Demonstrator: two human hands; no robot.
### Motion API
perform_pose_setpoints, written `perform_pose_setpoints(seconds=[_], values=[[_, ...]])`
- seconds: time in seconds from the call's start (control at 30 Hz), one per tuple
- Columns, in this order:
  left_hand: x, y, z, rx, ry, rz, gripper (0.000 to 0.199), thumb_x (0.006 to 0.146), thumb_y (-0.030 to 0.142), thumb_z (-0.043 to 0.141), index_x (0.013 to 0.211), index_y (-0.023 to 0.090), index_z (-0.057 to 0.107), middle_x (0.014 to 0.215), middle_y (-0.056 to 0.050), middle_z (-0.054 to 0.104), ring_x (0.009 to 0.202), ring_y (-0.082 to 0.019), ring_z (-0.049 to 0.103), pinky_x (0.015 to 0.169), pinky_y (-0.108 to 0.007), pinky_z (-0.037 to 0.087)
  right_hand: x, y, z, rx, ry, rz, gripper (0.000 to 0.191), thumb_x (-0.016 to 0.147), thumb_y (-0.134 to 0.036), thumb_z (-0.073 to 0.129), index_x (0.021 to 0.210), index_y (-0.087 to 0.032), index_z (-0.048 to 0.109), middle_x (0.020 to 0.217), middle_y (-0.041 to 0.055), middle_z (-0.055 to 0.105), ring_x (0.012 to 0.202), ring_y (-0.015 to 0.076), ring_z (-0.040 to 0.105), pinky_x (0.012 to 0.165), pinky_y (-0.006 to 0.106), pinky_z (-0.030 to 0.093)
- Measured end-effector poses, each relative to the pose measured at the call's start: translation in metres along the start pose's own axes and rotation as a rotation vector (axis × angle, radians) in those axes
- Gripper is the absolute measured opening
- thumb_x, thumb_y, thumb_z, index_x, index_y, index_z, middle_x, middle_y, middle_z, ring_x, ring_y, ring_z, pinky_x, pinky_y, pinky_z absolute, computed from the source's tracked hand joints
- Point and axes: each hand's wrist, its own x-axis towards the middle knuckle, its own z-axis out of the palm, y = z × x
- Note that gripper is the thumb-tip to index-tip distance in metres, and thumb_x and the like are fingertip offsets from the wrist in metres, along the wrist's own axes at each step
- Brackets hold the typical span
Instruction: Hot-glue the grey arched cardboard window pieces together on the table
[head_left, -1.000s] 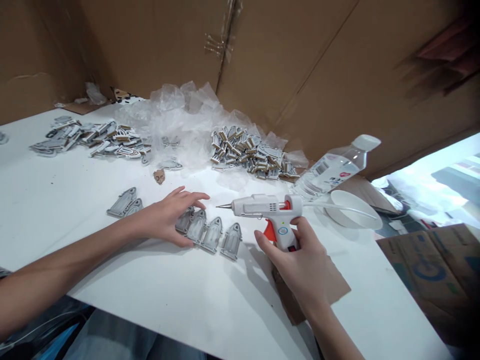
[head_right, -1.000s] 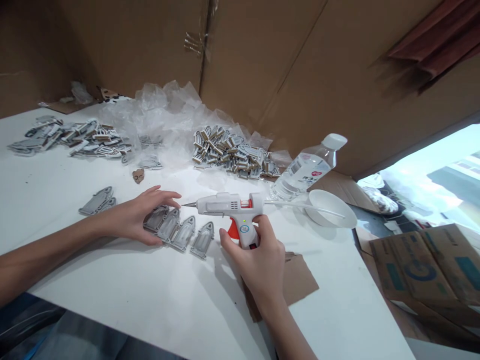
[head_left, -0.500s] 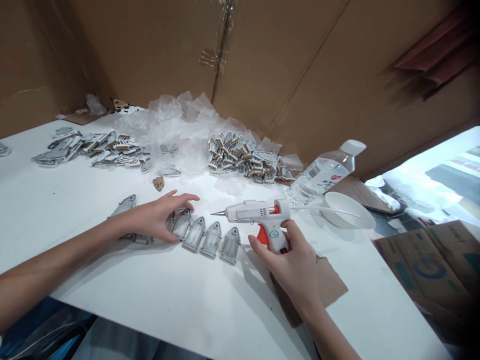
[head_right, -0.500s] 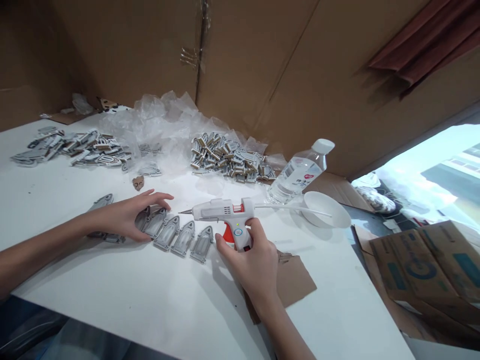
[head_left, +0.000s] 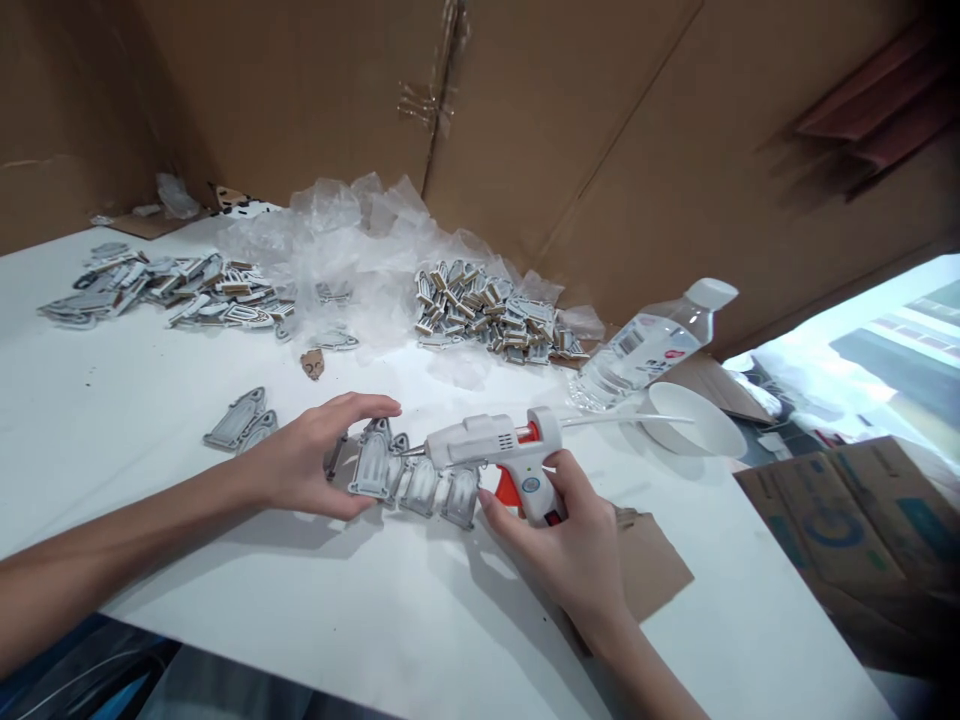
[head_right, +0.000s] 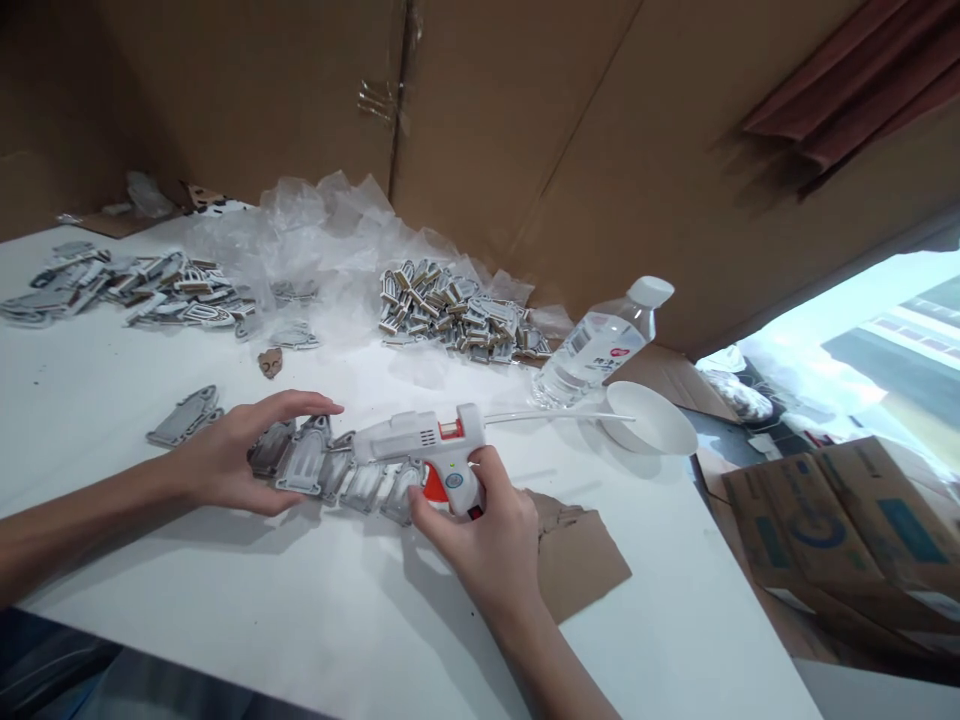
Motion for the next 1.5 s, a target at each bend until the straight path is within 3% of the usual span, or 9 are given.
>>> perform_pose_setpoints(seconds=[0.2,0.43,0.6,1.23,1.5], values=[[-0.0038,-0.0057,0.0017,-0.002,0.028,0.112,0.072,0.075,0.033,0.074,0.136,0.022,0.038,0.131,-0.012,0.056,0.125,-0.027,0.05,0.104,-0.04,0.043,-0.0051,-0.0005,0.0074,-0.015,0.0,-0.11,0.032,0.07,-0.04,0.066,0.075,-0.023,0.039,0.049,-0.0104,0.036,0.042,0.006,0.029,0.042,0.018,0.03],[-0.0032,-0.0071,0.0038,0.003,0.057,0.208,0.072,0.074,0.029,0.077,0.134,0.02,0.038,0.13,-0.015,0.056,0.126,-0.027,0.049,0.105,-0.043,0.043,-0.0061,0.0038,0.0077,-0.052,-0.055,-0.199,0.029,0.07,-0.038,0.066,0.083,-0.021,0.048,0.051,-0.0096,0.038,0.042,0.0061,0.033,0.041,0.017,0.029],[-0.0012,-0.009,0.0049,-0.048,0.075,0.286,0.071,0.072,0.024,0.079,0.131,0.019,0.04,0.124,-0.016,0.058,0.122,-0.027,0.051,0.103,-0.043,0.045,-0.0049,0.0002,0.0044,-0.061,-0.043,-0.238,0.03,0.067,-0.033,0.068,0.077,-0.022,0.042,0.05,-0.0108,0.034,0.041,0.0051,0.03,0.04,0.017,0.027],[0.0012,-0.0076,0.0061,-0.017,0.113,0.38,0.061,0.071,0.02,0.079,0.121,0.016,0.044,0.119,-0.019,0.06,0.118,-0.028,0.054,0.1,-0.045,0.047,-0.003,0.0068,0.0076,-0.046,-0.068,-0.238,0.024,0.068,-0.025,0.062,0.072,-0.022,0.039,0.05,-0.0107,0.033,0.041,0.0048,0.029,0.041,0.018,0.027],[0.0011,-0.0073,0.0055,-0.006,0.12,0.356,0.061,0.072,0.024,0.078,0.122,0.021,0.043,0.12,-0.017,0.06,0.118,-0.028,0.054,0.098,-0.047,0.048,-0.003,0.0032,0.0063,-0.087,-0.031,-0.269,0.028,0.07,-0.036,0.066,0.076,-0.022,0.042,0.049,-0.0102,0.034,0.04,0.0052,0.031,0.039,0.017,0.028]])
